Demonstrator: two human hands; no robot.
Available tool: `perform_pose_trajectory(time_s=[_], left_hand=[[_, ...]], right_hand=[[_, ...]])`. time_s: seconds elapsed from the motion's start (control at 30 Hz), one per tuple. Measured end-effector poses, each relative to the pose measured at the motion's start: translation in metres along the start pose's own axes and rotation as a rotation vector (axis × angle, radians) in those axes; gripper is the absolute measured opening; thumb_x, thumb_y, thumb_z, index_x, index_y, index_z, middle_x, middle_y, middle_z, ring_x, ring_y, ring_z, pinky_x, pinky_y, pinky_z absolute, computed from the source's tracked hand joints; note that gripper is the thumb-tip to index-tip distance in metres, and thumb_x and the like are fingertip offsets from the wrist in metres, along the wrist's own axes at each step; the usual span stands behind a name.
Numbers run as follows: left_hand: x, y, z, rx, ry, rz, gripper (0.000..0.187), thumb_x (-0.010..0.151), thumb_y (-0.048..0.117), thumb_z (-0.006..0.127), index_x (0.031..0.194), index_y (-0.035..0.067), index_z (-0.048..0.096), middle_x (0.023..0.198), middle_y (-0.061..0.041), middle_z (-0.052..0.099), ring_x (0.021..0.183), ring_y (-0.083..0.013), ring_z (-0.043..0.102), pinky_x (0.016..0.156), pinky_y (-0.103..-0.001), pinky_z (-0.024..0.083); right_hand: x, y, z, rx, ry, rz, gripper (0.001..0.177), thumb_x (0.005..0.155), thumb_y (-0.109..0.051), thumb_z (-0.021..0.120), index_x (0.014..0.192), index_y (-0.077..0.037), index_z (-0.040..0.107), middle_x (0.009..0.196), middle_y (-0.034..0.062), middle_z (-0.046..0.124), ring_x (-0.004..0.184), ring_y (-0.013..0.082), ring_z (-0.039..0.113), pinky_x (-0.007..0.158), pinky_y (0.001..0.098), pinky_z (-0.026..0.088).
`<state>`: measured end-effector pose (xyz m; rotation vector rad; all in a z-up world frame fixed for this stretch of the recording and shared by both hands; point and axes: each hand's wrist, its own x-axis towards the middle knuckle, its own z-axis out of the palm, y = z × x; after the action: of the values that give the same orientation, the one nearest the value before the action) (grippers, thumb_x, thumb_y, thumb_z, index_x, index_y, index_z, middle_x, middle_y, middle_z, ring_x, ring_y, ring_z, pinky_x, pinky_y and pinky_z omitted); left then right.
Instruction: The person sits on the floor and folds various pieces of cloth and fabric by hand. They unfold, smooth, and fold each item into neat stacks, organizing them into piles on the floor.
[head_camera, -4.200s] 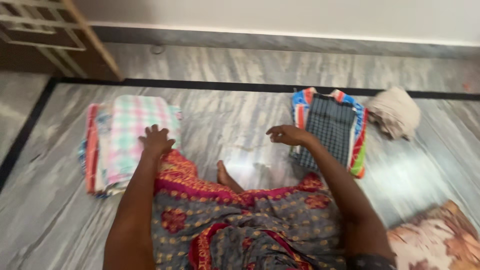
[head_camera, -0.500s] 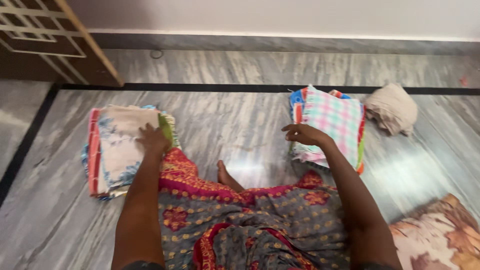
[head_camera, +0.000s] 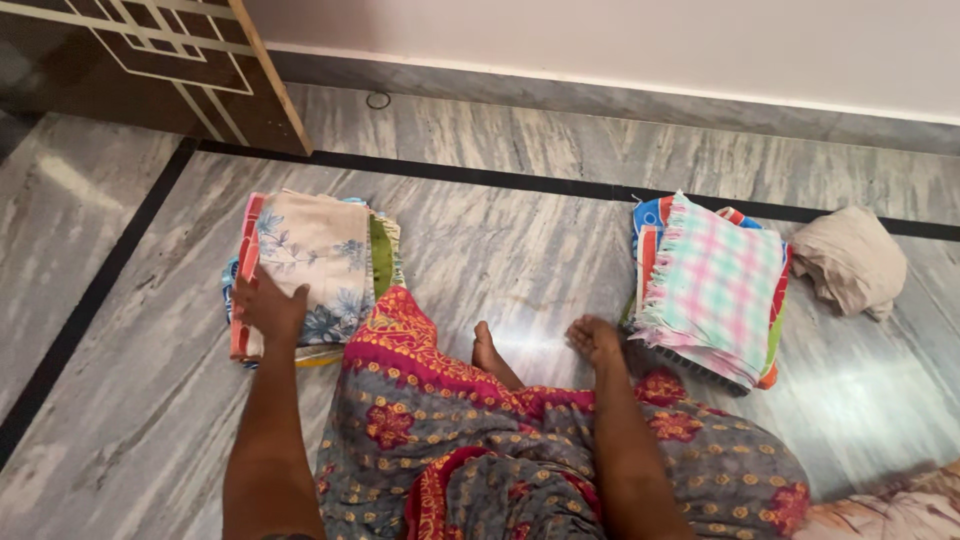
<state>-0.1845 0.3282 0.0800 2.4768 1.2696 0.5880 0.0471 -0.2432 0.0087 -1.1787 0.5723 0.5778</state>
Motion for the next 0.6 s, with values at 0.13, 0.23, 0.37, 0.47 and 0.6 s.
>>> perform_pose_trajectory(time_s=[0.13, 0.23, 0.37, 0.47, 0.6], left_hand=[[-0.001, 0.038, 0.013, 0.314, -0.085, 0.296, 0.084, 0.088, 0.054, 0.072, 0.160, 0.026, 0.039, 0.171, -0.017, 0.019, 0.158, -0.0443, 0.010, 0.120, -0.074, 0.018], [-0.016, 0.058, 0.032, 0.293, -0.322, 0.475, 0.087, 0.083, 0.056, 0.071, 0.156, 0.027, 0.032, 0.168, -0.016, 0.008, 0.155, -0.0445, -0.001, 0.115, -0.076, 0.011], [-0.045, 0.056, 0.048, 0.342, -0.327, 0.676, 0.071, 0.092, 0.043, 0.065, 0.157, 0.035, 0.036, 0.171, -0.019, 0.006, 0.155, -0.0507, -0.003, 0.108, -0.084, 0.008], [-0.049, 0.054, 0.046, 0.358, -0.392, 0.682, 0.061, 0.097, 0.042, 0.060, 0.153, 0.038, 0.037, 0.169, -0.020, 0.003, 0.150, -0.0595, -0.002, 0.103, -0.089, 0.011], [-0.044, 0.063, 0.023, 0.405, -0.564, 0.599, 0.060, 0.096, 0.033, 0.063, 0.151, 0.043, 0.040, 0.171, -0.017, 0.000, 0.150, -0.0629, 0.007, 0.107, -0.083, 0.026]], right_hand=[[-0.008, -0.011, 0.008, -0.078, -0.054, -0.158, 0.023, 0.092, -0.011, 0.062, 0.115, -0.012, 0.063, 0.095, 0.0104, 0.074, 0.078, 0.0274, 0.071, 0.069, 0.0423, 0.060], [-0.017, -0.007, 0.012, -0.056, -0.099, -0.081, 0.023, 0.090, -0.020, 0.059, 0.109, -0.009, 0.065, 0.086, 0.0092, 0.073, 0.068, 0.0258, 0.069, 0.057, 0.0385, 0.057], [-0.022, 0.002, 0.014, -0.360, -0.136, -0.235, 0.021, 0.090, -0.006, 0.067, 0.111, -0.008, 0.065, 0.083, 0.0107, 0.068, 0.064, 0.0214, 0.062, 0.052, 0.0329, 0.047], [-0.023, 0.001, 0.016, -0.520, -0.159, -0.278, 0.021, 0.093, -0.007, 0.062, 0.113, -0.006, 0.066, 0.083, 0.0098, 0.067, 0.062, 0.0194, 0.061, 0.050, 0.0322, 0.046], [-0.029, -0.004, 0.019, -0.575, -0.135, -0.274, 0.024, 0.093, -0.007, 0.059, 0.116, -0.006, 0.066, 0.086, 0.0085, 0.070, 0.063, 0.0182, 0.063, 0.052, 0.0315, 0.048]])
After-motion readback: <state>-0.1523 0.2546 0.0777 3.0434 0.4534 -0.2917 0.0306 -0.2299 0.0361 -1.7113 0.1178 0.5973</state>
